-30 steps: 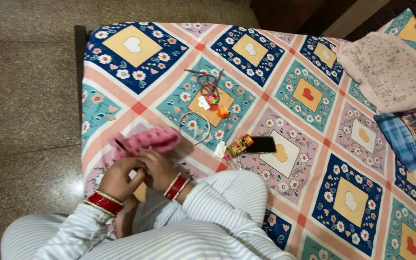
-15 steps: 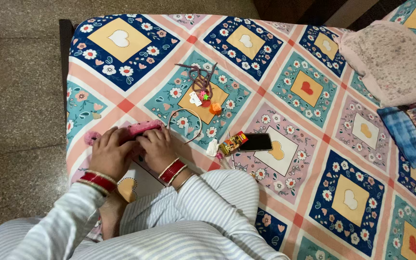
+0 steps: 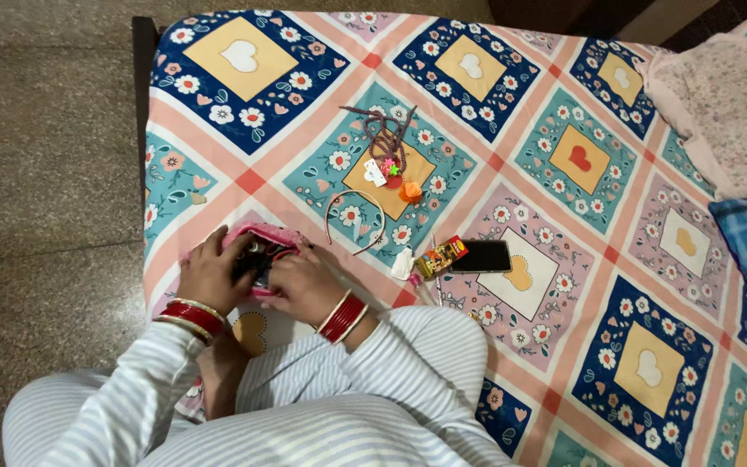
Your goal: The person retrieves a pink pouch from a shelf and sits on a bed. They open the pouch and remove several spools of thread, placing them on the bed. They then pick up a small beaded item and examine it before setting it down.
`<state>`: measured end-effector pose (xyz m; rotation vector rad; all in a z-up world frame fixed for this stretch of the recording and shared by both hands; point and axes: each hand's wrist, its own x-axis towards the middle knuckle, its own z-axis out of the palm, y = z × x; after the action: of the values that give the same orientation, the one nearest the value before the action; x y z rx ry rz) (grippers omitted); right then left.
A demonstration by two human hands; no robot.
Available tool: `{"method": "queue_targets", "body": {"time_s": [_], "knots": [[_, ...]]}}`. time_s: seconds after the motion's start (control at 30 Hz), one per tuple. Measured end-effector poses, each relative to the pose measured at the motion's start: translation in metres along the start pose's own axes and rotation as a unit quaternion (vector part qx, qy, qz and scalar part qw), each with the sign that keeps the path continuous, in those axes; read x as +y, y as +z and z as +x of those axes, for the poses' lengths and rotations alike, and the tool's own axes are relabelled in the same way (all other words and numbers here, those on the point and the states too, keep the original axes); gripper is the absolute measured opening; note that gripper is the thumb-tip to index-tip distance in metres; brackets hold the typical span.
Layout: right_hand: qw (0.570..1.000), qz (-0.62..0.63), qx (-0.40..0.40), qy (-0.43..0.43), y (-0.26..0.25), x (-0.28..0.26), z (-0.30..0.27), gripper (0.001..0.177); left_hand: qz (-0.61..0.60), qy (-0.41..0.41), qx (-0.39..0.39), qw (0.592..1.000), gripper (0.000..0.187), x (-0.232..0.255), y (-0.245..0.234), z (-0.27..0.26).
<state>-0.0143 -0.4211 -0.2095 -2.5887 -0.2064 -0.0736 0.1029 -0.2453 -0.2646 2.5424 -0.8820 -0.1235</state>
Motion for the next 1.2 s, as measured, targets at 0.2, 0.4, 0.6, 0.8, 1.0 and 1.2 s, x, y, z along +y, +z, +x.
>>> {"method": "queue_targets", "body": {"time_s": [0.2,0.4,0.6,0.8,1.0,1.2], "knots": [[0.929,0.189,0.225,0.224,-0.03,0.137,-0.004,0.013,-0.063,0.095,-0.018,0.993,0.076,0.002,-0.011,-0.018],[0.885,-0.036,0.251,0.391,0.037,0.278,-0.023,0.062,-0.089,0.183,-0.047,0.978,0.05,0.01,-0.019,-0.041],[0.833,0.084,0.263,0.48,0.075,0.315,-0.01,0.019,-0.17,0.127,-0.137,0.967,0.013,0.011,-0.014,-0.06],[0.865,0.211,0.244,0.385,0.062,0.286,0.006,0.03,-0.2,0.104,-0.095,0.97,0.022,0.021,-0.018,-0.04],[0.889,0.136,0.17,0.403,0.043,0.236,0.013,0.032,-0.207,0.088,-0.073,0.971,0.028,0.045,-0.021,-0.004],[0.862,0.37,0.124,0.324,-0.01,0.194,0.025,0.019,-0.232,0.127,0.016,0.964,0.073,0.063,0.01,0.054]]}}
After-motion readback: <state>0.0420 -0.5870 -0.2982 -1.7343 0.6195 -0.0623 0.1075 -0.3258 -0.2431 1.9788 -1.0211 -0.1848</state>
